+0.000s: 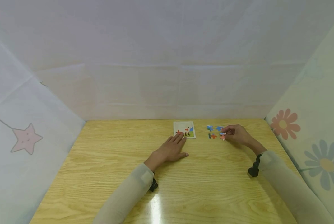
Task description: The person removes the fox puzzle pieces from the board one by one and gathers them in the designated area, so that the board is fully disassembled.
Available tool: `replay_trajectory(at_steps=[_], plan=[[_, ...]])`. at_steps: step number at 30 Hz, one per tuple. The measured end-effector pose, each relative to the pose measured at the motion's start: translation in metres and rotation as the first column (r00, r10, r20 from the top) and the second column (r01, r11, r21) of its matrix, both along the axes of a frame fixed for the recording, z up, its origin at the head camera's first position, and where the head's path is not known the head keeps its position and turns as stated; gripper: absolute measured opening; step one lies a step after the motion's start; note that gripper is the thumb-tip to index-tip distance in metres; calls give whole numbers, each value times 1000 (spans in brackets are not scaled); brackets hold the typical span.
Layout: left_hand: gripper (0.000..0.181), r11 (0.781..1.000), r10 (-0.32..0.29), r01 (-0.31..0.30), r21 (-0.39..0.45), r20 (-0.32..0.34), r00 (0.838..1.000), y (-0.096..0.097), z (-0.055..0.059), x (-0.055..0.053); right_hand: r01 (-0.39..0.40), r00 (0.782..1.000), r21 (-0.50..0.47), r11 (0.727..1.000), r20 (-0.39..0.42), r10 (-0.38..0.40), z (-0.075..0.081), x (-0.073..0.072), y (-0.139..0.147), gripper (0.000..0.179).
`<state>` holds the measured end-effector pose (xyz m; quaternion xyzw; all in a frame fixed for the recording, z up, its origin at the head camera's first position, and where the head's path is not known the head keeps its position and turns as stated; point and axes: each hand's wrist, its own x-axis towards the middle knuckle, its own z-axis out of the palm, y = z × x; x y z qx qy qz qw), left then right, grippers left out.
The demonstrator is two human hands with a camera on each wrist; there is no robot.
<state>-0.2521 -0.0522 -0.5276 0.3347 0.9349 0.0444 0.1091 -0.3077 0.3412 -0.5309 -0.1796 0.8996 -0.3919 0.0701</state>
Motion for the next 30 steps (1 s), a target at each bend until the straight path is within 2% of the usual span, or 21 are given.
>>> replay_trajectory(at_steps=[9,30], plan=[[84,1000,-2,2,6,1,1000,0,-2,0,-3,1000,13,1000,-3,3,-3,-1,1,23],[84,1000,9,-9,-2,3,1000,1,2,1,-29,997,62,998,-69,33,-1,-2,-2,23]])
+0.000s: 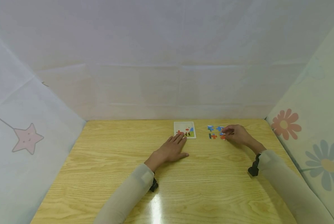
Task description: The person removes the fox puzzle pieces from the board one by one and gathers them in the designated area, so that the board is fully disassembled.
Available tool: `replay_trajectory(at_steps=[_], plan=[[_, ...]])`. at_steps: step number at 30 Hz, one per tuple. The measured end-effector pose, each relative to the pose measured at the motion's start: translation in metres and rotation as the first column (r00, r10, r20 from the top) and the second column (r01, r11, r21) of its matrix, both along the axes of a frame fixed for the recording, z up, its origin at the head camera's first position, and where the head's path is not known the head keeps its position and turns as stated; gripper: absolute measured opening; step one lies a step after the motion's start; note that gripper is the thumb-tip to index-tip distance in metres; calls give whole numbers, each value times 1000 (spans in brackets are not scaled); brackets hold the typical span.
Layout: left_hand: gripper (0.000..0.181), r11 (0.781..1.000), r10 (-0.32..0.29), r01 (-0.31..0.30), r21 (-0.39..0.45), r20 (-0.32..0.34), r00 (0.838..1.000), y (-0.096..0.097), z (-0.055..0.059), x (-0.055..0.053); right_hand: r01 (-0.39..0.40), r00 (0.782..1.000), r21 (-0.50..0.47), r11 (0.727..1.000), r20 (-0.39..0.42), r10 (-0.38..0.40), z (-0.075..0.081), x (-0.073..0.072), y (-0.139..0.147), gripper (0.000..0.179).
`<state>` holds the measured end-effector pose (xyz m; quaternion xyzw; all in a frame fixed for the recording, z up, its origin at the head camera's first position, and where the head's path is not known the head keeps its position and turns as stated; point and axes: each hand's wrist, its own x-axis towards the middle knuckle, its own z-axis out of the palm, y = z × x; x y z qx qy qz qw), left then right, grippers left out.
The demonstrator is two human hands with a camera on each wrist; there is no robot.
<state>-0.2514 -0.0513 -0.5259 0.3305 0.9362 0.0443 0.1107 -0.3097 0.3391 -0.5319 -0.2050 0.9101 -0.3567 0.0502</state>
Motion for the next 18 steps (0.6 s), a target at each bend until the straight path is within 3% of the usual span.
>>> replay_trajectory(at_steps=[18], plan=[[85,1000,-6,6,4,-7,1000,-1,-3,0,17,1000,-13,1000,11,-17,0,2,-1,21]])
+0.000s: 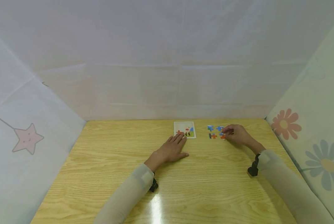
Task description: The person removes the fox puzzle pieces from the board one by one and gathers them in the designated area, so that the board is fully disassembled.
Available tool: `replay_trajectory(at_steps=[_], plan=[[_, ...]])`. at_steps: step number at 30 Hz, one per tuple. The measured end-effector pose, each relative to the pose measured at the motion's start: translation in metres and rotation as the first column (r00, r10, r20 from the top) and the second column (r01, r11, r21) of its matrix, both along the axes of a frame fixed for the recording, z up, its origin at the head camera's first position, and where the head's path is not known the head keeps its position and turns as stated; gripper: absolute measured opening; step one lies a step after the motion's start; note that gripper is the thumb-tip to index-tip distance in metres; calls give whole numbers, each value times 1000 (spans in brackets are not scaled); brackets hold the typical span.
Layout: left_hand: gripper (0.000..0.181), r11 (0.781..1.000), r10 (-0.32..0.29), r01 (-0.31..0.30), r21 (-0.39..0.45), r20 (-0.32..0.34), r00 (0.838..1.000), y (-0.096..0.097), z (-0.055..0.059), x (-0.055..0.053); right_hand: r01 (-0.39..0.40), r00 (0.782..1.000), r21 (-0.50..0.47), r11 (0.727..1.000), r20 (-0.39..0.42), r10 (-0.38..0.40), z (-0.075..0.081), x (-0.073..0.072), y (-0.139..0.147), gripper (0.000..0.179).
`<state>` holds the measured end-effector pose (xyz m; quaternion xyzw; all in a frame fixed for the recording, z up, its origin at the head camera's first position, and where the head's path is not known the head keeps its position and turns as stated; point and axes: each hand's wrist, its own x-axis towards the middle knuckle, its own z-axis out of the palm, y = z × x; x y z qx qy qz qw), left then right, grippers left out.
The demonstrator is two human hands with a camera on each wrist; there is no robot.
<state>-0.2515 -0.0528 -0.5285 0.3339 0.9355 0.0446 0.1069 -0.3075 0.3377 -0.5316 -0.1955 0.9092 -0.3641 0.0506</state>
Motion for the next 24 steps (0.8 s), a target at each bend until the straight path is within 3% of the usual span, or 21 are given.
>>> replay_trajectory(at_steps=[10,17,24], plan=[[85,1000,-6,6,-4,-15,1000,0,-1,-1,3,996,-9,1000,-87,-4,5,-5,-15,19],[85,1000,2,-2,13,6,1000,0,-1,-1,-29,996,-75,997,-84,23,10,-9,-34,21],[85,1000,5,-5,19,21,1000,-1,-2,-2,-50,995,-68,996,-92,44,11,-14,-54,21]])
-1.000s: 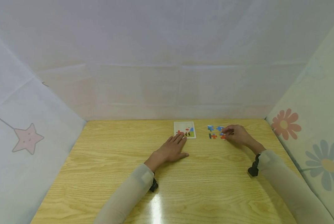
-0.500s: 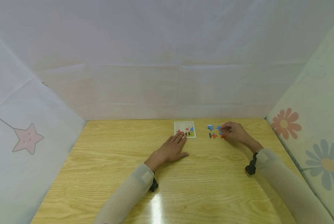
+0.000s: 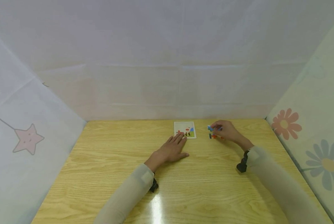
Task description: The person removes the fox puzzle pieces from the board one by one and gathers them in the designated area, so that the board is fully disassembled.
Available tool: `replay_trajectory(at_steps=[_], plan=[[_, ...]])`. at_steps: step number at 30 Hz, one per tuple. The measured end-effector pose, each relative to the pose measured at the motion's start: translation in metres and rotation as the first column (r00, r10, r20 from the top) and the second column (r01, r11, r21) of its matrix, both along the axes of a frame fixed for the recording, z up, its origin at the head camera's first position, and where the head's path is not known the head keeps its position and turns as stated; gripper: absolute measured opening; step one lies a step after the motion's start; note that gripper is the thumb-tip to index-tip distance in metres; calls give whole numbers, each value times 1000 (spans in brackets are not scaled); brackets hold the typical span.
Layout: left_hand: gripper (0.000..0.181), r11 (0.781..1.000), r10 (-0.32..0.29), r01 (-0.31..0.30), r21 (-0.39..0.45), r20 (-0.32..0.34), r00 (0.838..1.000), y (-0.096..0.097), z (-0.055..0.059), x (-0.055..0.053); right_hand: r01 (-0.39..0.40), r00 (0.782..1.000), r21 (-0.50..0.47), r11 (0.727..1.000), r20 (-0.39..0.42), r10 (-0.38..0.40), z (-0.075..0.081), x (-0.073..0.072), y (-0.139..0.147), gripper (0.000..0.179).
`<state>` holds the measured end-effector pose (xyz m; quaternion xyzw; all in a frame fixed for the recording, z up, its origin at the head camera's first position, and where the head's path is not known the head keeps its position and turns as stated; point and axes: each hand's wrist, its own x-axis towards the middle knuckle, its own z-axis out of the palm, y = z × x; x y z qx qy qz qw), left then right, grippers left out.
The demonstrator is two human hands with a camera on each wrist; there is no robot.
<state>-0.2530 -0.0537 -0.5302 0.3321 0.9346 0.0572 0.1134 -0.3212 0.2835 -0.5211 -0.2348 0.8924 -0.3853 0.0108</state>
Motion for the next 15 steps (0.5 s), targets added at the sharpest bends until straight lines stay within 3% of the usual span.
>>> replay_trajectory(at_steps=[15], plan=[[84,1000,16,-16,-12,-9,1000,5,1,1,-36,999,-23,999,26,36,3,-9,-40,25]])
